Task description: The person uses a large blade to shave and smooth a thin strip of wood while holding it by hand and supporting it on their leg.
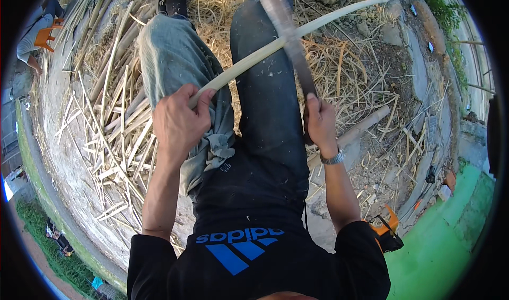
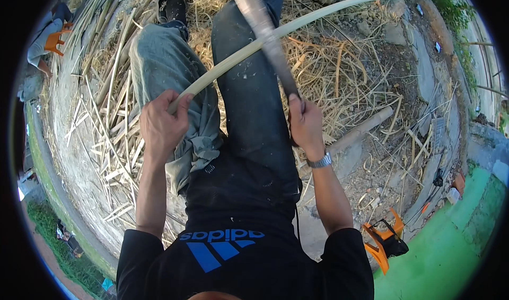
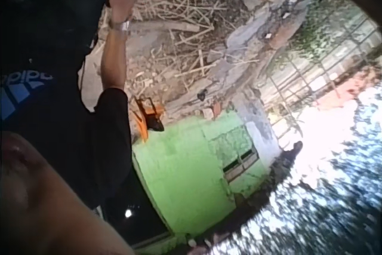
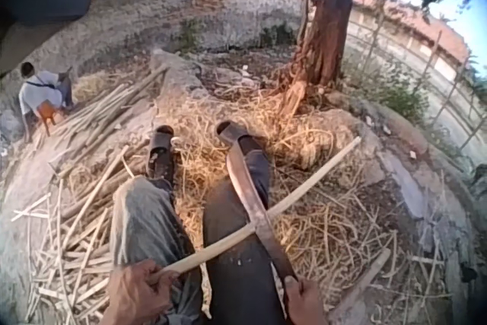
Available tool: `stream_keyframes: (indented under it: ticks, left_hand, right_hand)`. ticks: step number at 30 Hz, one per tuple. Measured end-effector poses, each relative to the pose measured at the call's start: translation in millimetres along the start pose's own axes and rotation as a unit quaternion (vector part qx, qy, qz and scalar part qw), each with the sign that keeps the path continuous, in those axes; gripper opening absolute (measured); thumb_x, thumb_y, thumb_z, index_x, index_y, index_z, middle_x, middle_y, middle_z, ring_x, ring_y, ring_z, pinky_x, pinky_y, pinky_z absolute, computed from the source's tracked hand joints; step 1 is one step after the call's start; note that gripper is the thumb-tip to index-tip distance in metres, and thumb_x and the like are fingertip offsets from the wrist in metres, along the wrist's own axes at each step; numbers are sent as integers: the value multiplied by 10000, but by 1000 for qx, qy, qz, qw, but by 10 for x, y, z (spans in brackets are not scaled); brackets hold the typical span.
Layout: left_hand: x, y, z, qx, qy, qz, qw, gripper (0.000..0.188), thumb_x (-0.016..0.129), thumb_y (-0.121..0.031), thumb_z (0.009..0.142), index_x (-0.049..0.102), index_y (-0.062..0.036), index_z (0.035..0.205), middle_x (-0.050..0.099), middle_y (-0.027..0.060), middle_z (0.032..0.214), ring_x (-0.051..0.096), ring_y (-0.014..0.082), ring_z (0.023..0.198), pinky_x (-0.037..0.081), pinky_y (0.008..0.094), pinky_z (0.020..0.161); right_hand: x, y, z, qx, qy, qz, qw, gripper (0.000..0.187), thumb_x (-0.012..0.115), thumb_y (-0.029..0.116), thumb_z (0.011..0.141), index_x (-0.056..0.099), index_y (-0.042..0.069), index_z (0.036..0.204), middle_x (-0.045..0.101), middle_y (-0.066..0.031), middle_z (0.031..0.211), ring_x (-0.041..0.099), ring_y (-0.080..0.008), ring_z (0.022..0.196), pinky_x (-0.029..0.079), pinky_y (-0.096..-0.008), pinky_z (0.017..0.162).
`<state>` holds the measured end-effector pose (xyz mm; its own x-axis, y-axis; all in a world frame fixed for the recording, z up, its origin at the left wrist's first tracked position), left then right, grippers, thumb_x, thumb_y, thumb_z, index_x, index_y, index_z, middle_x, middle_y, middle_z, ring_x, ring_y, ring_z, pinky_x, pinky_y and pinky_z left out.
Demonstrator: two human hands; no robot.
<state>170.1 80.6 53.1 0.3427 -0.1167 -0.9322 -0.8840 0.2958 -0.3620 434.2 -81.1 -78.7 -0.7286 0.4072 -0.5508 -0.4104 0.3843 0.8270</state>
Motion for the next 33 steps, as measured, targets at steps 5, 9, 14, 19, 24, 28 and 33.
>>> stream_keyframes:
  ticks: [5,9,14,19,24,28,33]
  left_hand:
    - [-5,119,-36,5,2,-58,998,329,756,-362,927,708,-53,827,637,158,608,644,372,571,467,435,555]
    - [-60,32,-24,18,-6,-40,999,328,756,-353,930,704,-46,826,628,161,599,634,366,557,463,428,551]
    - [-58,105,-46,12,-7,-29,999,344,754,-357,925,692,-48,788,652,171,609,657,391,575,489,454,544]
    - [-81,85,-72,21,1,-37,999,352,743,-357,936,673,-50,778,635,166,591,649,389,565,484,450,534]
    - [-79,83,-70,36,3,-24,999,352,743,-350,938,660,-47,780,621,167,580,644,390,560,480,451,526]
    - [-64,32,-77,28,5,-36,999,362,747,-359,932,650,-51,768,623,166,579,643,389,556,480,459,521]
    - [-54,-132,-142,14,-9,-19,1000,371,739,-388,932,654,-60,780,646,159,601,657,386,566,484,473,522]
  right_hand:
    - [-395,446,41,163,-48,303,938,543,533,485,1048,508,92,676,478,2,558,420,-96,423,355,-291,424]
    - [-152,50,49,46,-102,196,974,544,571,430,1044,511,71,639,481,-4,558,407,-114,447,342,-305,459]
    - [-193,188,-41,107,33,150,982,559,609,452,1031,550,37,662,472,2,530,424,-101,479,337,-304,475]
    - [-279,73,336,109,-45,207,971,495,578,453,1041,551,66,734,490,24,572,428,-64,426,325,-248,406]
    - [-476,281,961,71,-109,163,978,517,583,470,1035,559,46,740,507,11,575,463,-73,443,339,-249,411]
    - [-542,392,1319,52,-179,115,976,535,582,464,1034,643,1,773,612,-50,630,574,-142,528,421,-312,495]
    - [-20,417,1132,-50,-133,-80,987,535,589,458,1037,639,-27,814,607,-153,620,602,-337,556,463,-441,577]
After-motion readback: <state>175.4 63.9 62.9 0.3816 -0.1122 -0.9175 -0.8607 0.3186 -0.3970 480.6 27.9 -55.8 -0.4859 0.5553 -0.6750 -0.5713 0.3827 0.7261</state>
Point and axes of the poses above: each hand's wrist, its own z-axis towards the middle knuckle, its own x-axis out of the palm, y = z × x, the point moved 2 cm from there along z, towards the middle knuckle
